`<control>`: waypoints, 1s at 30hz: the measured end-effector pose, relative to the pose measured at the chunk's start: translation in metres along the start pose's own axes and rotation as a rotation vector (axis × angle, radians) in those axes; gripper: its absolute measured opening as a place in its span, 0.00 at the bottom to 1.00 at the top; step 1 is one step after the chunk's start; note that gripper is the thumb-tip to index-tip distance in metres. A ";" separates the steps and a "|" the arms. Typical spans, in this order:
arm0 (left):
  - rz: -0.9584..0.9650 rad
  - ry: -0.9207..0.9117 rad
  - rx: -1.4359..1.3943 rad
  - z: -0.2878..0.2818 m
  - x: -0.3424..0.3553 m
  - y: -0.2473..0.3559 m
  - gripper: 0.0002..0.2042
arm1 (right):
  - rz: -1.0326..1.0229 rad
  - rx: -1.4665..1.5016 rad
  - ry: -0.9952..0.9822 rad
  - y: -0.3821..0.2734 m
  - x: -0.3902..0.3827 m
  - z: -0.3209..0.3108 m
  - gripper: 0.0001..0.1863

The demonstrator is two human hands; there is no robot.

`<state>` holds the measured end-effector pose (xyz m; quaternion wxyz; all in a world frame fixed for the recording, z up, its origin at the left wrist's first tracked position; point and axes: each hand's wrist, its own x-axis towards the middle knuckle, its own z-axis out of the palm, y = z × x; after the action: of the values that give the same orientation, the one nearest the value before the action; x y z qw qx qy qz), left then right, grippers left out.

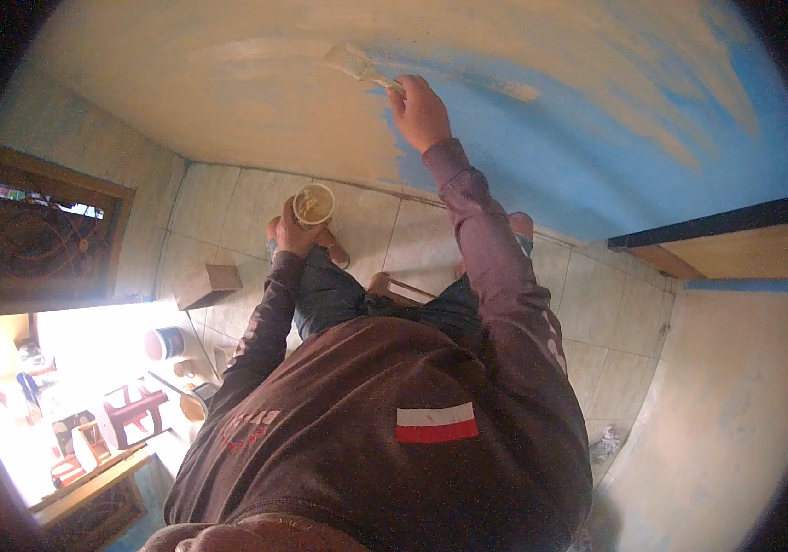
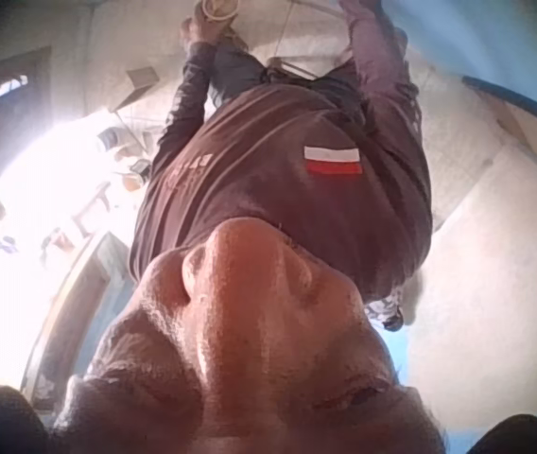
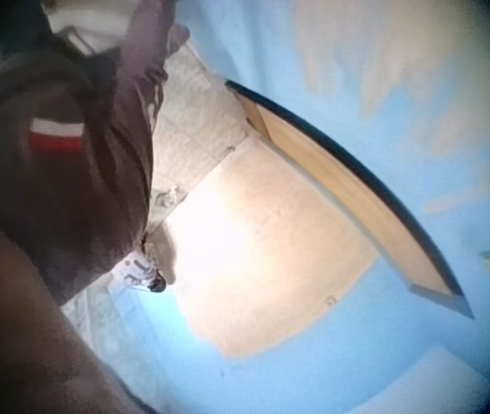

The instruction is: The person paints a ceiling with beige paint using a brush and a small container. They repeatedly dip the brush into the container and apply paint to the ceiling surface in broad strokes.

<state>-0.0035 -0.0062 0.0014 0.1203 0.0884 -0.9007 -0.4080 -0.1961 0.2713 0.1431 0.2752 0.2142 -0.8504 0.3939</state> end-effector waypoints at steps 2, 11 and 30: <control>-0.013 0.004 0.019 0.000 0.001 0.001 0.45 | -0.001 -0.071 0.002 0.001 0.005 0.002 0.12; -0.034 -0.027 -0.037 -0.003 0.000 0.001 0.46 | 0.145 -0.112 0.141 0.008 -0.012 -0.032 0.07; 0.000 -0.012 -0.218 0.007 -0.002 -0.019 0.42 | 0.440 -0.205 0.467 0.065 -0.129 -0.210 0.12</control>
<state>-0.0021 -0.0125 -0.0178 0.1238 0.0723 -0.8518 -0.5039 -0.0737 0.4944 0.1378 0.3913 -0.0992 -0.8253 0.3948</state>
